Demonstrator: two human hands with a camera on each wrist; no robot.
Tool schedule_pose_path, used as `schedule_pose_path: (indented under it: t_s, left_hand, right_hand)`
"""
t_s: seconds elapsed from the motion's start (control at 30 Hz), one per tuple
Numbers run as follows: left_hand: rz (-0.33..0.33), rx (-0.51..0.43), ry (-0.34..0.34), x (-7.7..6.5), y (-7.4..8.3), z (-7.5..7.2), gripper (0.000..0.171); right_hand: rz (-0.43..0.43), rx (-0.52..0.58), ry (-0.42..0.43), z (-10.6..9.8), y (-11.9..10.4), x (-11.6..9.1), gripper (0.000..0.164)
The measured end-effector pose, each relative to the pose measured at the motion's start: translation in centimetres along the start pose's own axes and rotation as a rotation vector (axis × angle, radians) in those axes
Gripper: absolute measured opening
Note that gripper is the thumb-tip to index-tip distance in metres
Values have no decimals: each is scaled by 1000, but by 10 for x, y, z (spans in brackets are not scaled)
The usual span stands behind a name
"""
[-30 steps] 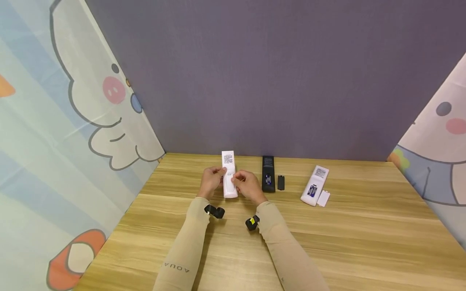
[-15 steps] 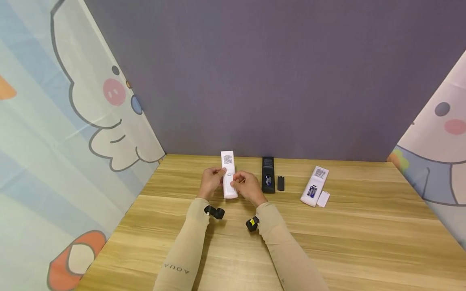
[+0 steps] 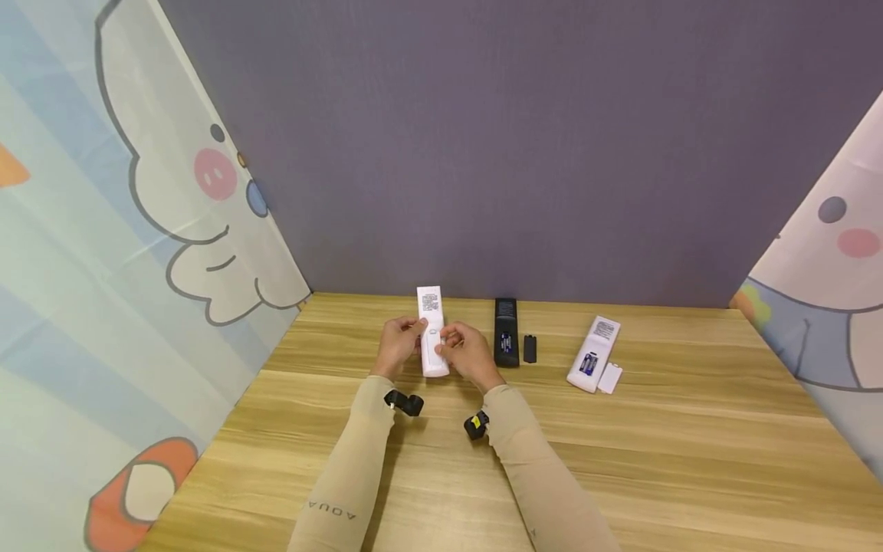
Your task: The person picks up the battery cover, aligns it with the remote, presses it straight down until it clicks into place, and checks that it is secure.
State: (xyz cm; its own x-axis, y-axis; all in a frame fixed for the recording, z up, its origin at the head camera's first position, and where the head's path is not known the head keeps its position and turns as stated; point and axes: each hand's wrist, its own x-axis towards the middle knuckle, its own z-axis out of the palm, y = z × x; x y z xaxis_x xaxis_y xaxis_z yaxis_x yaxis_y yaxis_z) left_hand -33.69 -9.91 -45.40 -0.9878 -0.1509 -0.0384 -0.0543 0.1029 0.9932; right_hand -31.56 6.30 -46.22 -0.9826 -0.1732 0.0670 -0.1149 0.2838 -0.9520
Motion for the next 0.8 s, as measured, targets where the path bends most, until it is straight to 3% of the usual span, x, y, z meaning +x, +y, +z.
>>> schedule_pose_path:
  t_s: [0.8]
  left_hand:
    - [-5, 17, -3, 1, 0, -2, 28]
  right_hand:
    - [-36, -17, 32, 3, 1, 0, 26]
